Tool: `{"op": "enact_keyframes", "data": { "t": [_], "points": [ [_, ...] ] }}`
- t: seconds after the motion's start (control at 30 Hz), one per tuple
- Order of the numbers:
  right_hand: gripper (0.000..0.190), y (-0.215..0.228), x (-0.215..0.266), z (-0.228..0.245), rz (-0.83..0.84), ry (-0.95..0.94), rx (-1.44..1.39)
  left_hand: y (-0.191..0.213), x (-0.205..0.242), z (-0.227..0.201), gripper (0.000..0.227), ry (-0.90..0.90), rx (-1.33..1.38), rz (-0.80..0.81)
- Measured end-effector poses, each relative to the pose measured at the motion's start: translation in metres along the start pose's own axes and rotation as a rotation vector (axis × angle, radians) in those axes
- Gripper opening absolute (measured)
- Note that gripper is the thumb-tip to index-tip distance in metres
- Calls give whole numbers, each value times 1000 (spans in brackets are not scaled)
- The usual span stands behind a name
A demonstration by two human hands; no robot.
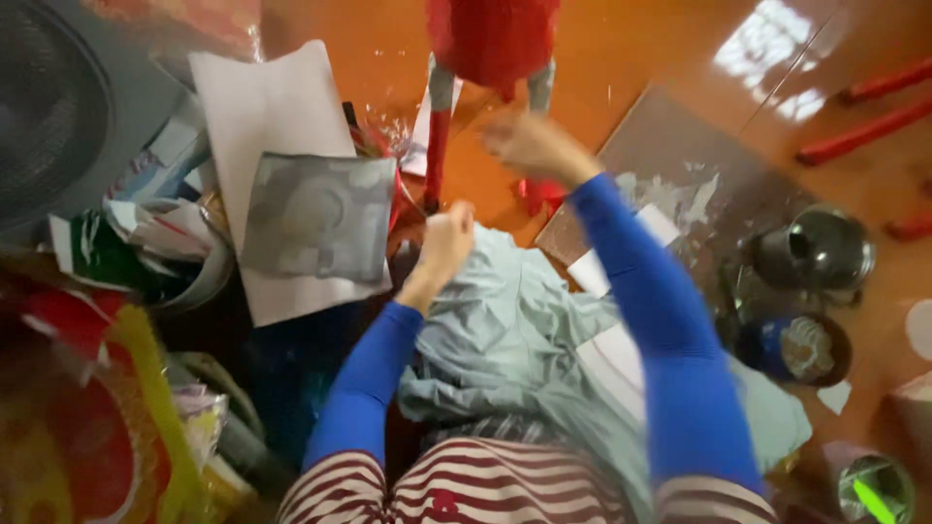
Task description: Applying red and white paper strips to a structural frame using paste and scissors to create a large decoration.
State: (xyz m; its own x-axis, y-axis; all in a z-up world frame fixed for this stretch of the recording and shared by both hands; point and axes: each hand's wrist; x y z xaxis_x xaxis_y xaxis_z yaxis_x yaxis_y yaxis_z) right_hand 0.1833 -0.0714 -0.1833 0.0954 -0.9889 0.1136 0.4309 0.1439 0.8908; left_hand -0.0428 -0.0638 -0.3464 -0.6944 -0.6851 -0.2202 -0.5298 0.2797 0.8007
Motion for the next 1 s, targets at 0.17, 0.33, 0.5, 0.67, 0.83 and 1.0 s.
{"op": "enact_keyframes", "data": {
  "t": [0.17,0.33,0.5,0.67,0.83,1.0],
  "points": [
    [67,-81,-102,14,-641,294,130,-14,6,-17,10,-59,13,-67],
    [31,-68,-146,45,-806,-70,-1028,-4,5,-12,10,14,61,22],
    [24,1,-136,-36,-1085,60,-1142,-3,8,-12,10,-21,74,-3],
    [26,87,-18,-152,-997,-151,-1175,-12,10,1,9,-37,136,-8],
    [26,128,102,-160,-553,151,-1467,1,-13,20,41,201,557,-72],
    [10,132,129,-132,-514,229,-1611,36,-65,26,71,-122,575,86]
  ]
}}
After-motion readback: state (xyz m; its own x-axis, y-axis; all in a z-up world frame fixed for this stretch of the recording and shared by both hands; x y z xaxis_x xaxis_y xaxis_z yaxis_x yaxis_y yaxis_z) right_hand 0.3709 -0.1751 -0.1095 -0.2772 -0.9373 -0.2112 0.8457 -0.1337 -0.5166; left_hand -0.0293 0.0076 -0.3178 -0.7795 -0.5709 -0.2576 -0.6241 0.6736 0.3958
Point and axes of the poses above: each hand's wrist, its own x-axis away from the middle knuckle, its own y-axis out of the back of the hand, z = x × y, and after that the axes turned 14 degrees about z, right-handed
